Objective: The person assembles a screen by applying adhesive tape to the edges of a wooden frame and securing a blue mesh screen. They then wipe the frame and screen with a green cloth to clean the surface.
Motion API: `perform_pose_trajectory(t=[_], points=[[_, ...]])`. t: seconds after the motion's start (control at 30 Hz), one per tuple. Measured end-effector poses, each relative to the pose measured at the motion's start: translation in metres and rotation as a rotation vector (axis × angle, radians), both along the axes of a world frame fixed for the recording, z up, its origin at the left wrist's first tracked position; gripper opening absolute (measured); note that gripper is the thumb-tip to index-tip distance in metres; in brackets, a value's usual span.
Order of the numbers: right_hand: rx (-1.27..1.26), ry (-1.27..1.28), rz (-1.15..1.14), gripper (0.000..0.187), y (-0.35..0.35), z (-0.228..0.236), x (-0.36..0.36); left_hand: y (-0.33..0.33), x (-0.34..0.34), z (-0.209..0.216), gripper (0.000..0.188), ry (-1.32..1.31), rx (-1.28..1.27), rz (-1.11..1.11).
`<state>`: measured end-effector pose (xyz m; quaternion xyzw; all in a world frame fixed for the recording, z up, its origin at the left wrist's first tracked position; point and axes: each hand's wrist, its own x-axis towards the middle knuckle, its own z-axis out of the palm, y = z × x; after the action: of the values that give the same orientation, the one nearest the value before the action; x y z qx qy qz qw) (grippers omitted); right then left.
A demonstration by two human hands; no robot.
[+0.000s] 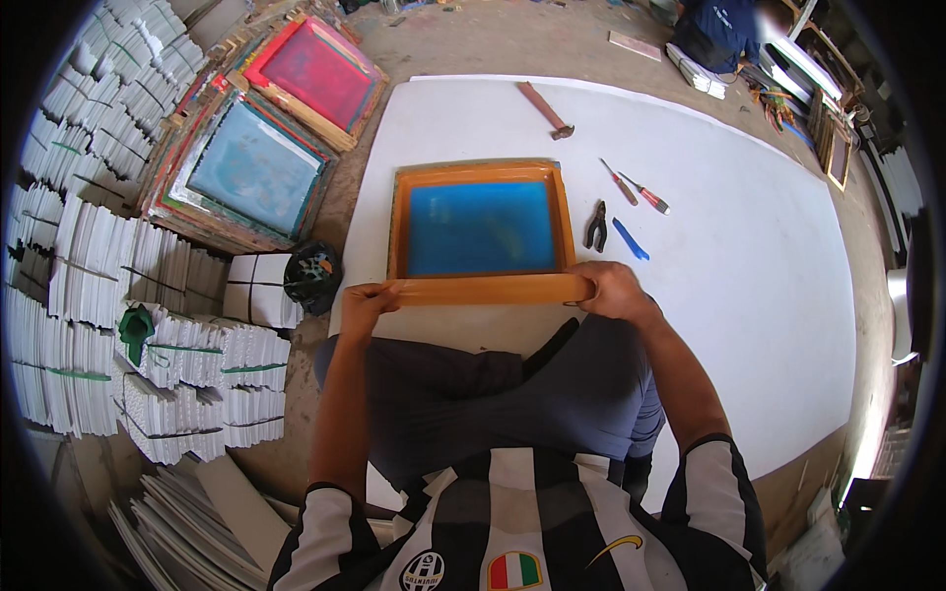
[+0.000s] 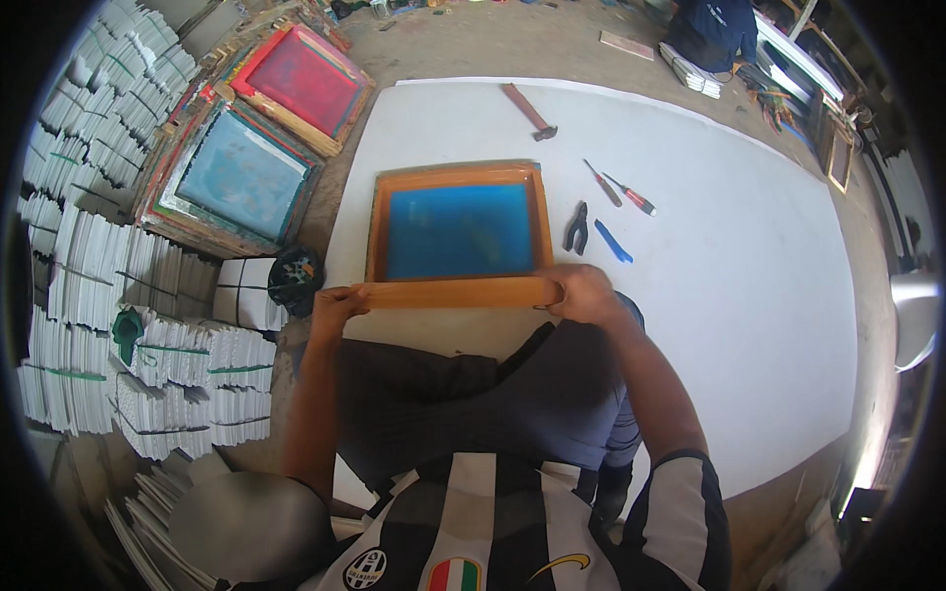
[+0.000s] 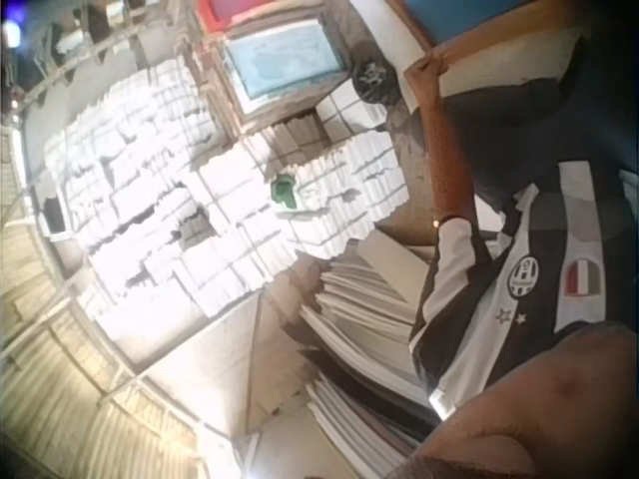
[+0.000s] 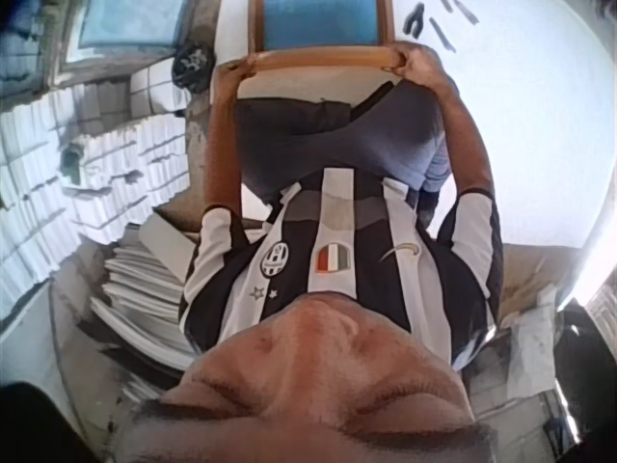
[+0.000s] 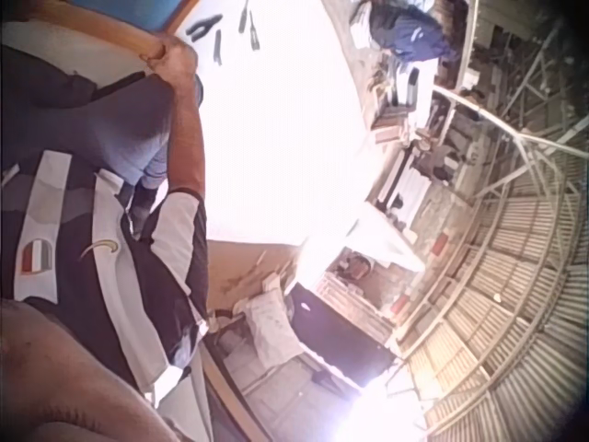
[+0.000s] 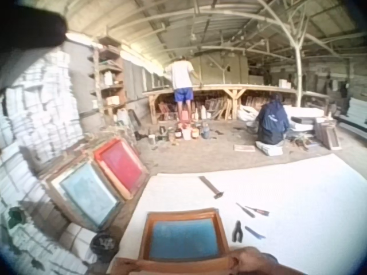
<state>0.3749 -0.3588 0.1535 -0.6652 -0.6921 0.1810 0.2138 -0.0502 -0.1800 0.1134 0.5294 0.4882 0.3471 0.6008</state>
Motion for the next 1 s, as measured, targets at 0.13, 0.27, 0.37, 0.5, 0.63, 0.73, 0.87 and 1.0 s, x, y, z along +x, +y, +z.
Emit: perform_pose_trajectory(t=[0.13, 0.27, 0.37, 0.5, 0.63, 0.73, 0.87, 1.0], points=[[-0.125, -0.117, -0.075, 0.049, 0.009, -0.004, 0.019, 0.026, -0.025, -0.029, 0.027, 0.126, -0.007, 0.014], [-0.342, -0.071, -0.221, 0.044, 0.026, -0.050, 0.037, 0.032, -0.005, -0.058, 0.035, 0.296, -0.027, 0.026], [-0.577, 0.272, -0.143, 0.043, 0.043, -0.078, 0.045, 0.035, -0.004, -0.082, 0.037, 0.279, -0.072, 0.083], [-0.635, 0.263, -0.136, 0.041, 0.050, -0.123, 0.053, 0.042, 0.002, -0.101, 0.037, 0.248, -0.137, 0.139], [-0.590, 0.305, -0.166, 0.041, 0.053, -0.115, 0.042, 0.043, 0.008, -0.099, 0.037, 0.131, -0.213, 0.232], [-0.572, 0.259, -0.204, 0.042, 0.054, -0.115, 0.043, 0.054, 0.005, -0.115, 0.036, 0.084, -0.150, 0.204], [-0.455, 0.197, -0.252, 0.048, 0.056, -0.090, 0.036, 0.064, 0.005, -0.106, 0.034, 0.179, -0.063, 0.169], [-0.241, 0.360, -0.279, 0.057, 0.056, -0.049, 0.044, 0.078, -0.001, -0.079, 0.034, 0.279, 0.067, 0.073]])
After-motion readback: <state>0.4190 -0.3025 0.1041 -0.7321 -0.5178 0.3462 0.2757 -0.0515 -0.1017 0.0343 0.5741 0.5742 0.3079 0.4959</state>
